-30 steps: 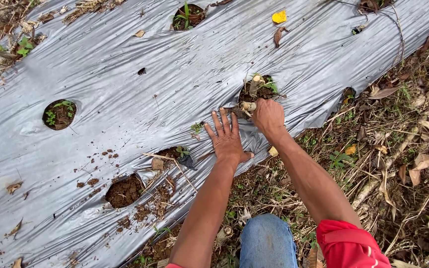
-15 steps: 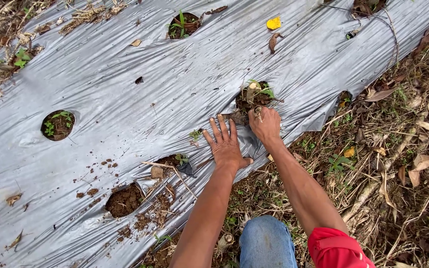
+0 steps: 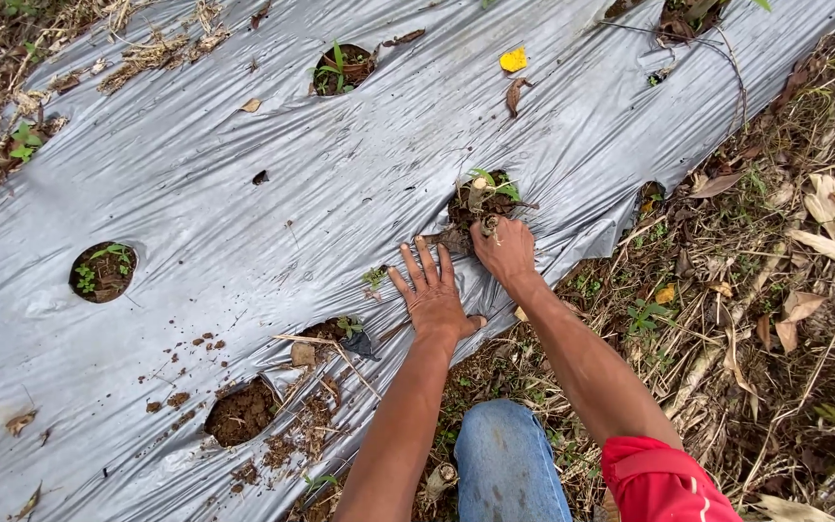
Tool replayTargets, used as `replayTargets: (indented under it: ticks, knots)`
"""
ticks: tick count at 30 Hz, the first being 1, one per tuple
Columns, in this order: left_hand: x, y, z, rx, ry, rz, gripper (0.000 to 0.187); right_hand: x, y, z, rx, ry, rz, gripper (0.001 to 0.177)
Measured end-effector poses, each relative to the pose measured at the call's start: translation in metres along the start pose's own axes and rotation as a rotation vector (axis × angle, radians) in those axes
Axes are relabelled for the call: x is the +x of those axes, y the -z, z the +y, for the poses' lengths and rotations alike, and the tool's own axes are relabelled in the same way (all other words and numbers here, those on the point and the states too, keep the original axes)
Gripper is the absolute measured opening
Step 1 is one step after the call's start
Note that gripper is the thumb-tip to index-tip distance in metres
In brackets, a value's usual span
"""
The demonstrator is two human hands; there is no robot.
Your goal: The person kneels on a plastic-covered field and removes weeds by hand from holes in the plastic sheeting. They pull out small green plants and dry debris, then use a small wooden stick to clear soil and debris from the planting holes.
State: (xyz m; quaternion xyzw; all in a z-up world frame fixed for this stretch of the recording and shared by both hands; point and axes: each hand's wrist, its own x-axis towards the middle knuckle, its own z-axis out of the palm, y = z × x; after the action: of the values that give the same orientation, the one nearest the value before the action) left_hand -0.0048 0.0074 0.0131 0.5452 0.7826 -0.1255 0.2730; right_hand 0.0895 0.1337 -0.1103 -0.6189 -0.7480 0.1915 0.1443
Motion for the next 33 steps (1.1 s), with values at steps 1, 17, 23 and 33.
replayTargets:
  ticks: [1, 17, 23, 33]
  knots:
    - [0.000, -0.002, 0.001, -0.001, -0.004, 0.002, 0.143, 0.004, 0.002, 0.002, -0.002, -0.037, -0.061, 0.045]
    - [0.000, -0.011, 0.002, 0.048, 0.020, -0.020, 0.144, -0.021, -0.004, -0.002, 0.121, 0.115, 0.304, 0.024]
    - [-0.004, -0.001, 0.006, 0.039, 0.020, -0.012, 0.140, -0.023, 0.003, 0.007, 0.094, 0.290, 0.288, 0.024]
    - [-0.005, 0.002, 0.004, 0.077, 0.026, -0.041, 0.135, -0.040, 0.009, 0.006, 0.328, 0.336, 0.415, 0.032]
